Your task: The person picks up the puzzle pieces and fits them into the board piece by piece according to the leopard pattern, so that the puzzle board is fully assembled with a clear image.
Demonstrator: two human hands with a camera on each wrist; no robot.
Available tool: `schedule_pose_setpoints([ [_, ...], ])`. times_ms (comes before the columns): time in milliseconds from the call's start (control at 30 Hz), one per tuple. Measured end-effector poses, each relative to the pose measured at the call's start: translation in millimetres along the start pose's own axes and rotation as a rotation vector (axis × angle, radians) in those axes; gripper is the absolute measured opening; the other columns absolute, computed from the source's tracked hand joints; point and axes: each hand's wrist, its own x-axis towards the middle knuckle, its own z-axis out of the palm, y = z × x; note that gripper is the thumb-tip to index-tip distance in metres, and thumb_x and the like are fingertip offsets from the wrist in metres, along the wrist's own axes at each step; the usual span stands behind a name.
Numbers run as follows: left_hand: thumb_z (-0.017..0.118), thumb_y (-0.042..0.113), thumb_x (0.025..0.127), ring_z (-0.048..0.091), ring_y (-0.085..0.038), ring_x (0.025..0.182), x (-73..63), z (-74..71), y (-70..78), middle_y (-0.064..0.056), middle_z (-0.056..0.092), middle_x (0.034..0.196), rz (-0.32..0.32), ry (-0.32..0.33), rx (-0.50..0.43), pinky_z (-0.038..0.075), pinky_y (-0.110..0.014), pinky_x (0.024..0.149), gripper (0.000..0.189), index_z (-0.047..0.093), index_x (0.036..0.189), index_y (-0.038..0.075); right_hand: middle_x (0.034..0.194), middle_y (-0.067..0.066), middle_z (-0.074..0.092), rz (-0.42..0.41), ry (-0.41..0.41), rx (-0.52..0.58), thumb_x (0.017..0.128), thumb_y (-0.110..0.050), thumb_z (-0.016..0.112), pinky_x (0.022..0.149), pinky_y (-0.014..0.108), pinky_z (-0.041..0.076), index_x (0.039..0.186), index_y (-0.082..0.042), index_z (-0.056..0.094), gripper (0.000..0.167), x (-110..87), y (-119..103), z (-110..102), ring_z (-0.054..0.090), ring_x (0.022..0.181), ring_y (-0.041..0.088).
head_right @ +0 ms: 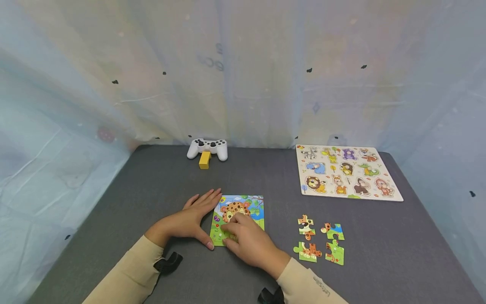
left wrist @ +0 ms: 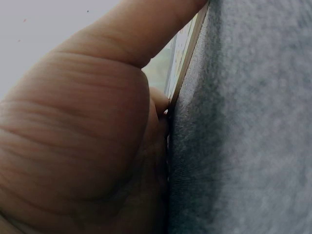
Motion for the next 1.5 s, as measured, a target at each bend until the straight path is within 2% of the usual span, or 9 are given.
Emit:
schedule_pose_setpoints([
  [133,0.095,0.073,0.067,-0.004,-0.023,0.165,-0.2,0.3,0.2,-0.002,0.002,0.182,-0.012,-0.006,0.001,-0.005,-0.059,0.127,0.150,0.012,0.177,0.014,0.117,-0.001,0.069,0.020,-0.019,0.094,0.105,-0.019,0.076,0.084,0.036,0.053,0.133,-0.010,0.078,0.029,-3.1,4,-5,0.058,0.098,0.011],
  [333,0.095,0.074,0.066,-0.004,-0.023,0.165,-0.1,-0.5,0.4,-0.002,0.001,0.182,-0.016,-0.003,0.006,-0.005,-0.059,0.127,0.151,0.012,0.176,0.013,0.135,0.000,0.070,0.069,-0.081,0.299,0.110,-0.028,0.071,0.099,0.044,0.054,0.147,-0.012,0.071,0.041,-10.4,12,-16,0.064,0.119,0.018],
  [533,0.096,0.073,0.066,-0.004,-0.022,0.165,0.3,-0.1,-0.7,-0.001,0.001,0.182,-0.019,-0.004,0.005,-0.005,-0.059,0.127,0.151,0.012,0.176,0.013,0.134,0.004,0.071,0.059,-0.095,0.424,0.109,-0.026,0.072,0.086,0.038,0.057,0.151,-0.011,0.066,0.044,-17.9,21,-27,0.068,0.107,0.022],
  [833,0.095,0.074,0.067,-0.005,-0.021,0.165,0.5,0.1,-1.5,-0.001,0.000,0.182,-0.017,-0.007,0.006,-0.006,-0.058,0.127,0.150,0.011,0.176,0.015,0.133,0.016,0.070,0.067,0.002,0.554,0.111,-0.010,0.066,0.083,0.039,0.060,0.154,0.000,0.059,0.045,-40.1,43,-49,0.070,0.110,0.030],
  [1067,0.095,0.074,0.067,-0.006,-0.020,0.165,-0.5,-0.8,-0.9,0.000,-0.001,0.182,-0.022,-0.013,0.002,-0.006,-0.057,0.127,0.150,0.010,0.177,0.016,0.137,0.028,0.064,0.035,0.088,0.669,0.114,0.000,0.050,0.090,0.040,0.059,0.157,0.006,0.049,0.044,-60.2,64,-70,0.067,0.120,0.038],
  [1167,0.095,0.074,0.067,-0.006,-0.020,0.165,0.1,-0.2,-0.9,0.000,-0.001,0.182,-0.019,-0.012,0.001,-0.006,-0.057,0.127,0.150,0.010,0.177,0.016,0.141,0.030,0.061,0.016,0.107,0.715,0.117,-0.005,0.039,0.092,0.042,0.059,0.161,0.007,0.044,0.045,-67.8,71,-82,0.066,0.123,0.037],
  [1267,0.096,0.073,0.067,-0.005,-0.020,0.165,0.2,-0.1,-0.4,0.000,0.000,0.182,-0.018,-0.007,-0.006,-0.006,-0.057,0.127,0.150,0.010,0.177,0.016,0.145,0.026,0.060,-0.008,0.121,0.763,0.120,-0.015,0.031,0.096,0.043,0.057,0.166,0.002,0.039,0.050,-77.4,83,-94,0.064,0.127,0.033],
  [1367,0.097,0.071,0.067,-0.004,-0.021,0.165,0.1,0.3,-0.5,-0.001,0.001,0.182,-0.017,-0.001,-0.013,-0.006,-0.059,0.127,0.149,0.012,0.177,0.015,0.150,0.020,0.059,-0.030,0.151,0.793,0.121,-0.024,0.030,0.100,0.042,0.055,0.169,-0.001,0.035,0.053,-89.8,96,-104,0.061,0.132,0.030],
  [1500,0.097,0.070,0.067,-0.004,-0.021,0.165,-0.2,0.5,-1.0,-0.001,0.001,0.182,-0.020,-0.002,-0.009,-0.006,-0.059,0.127,0.149,0.012,0.177,0.015,0.153,0.017,0.057,-0.032,0.202,0.802,0.121,-0.023,0.034,0.103,0.039,0.054,0.170,0.002,0.028,0.056,-103.9,112,-116,0.059,0.135,0.027],
])
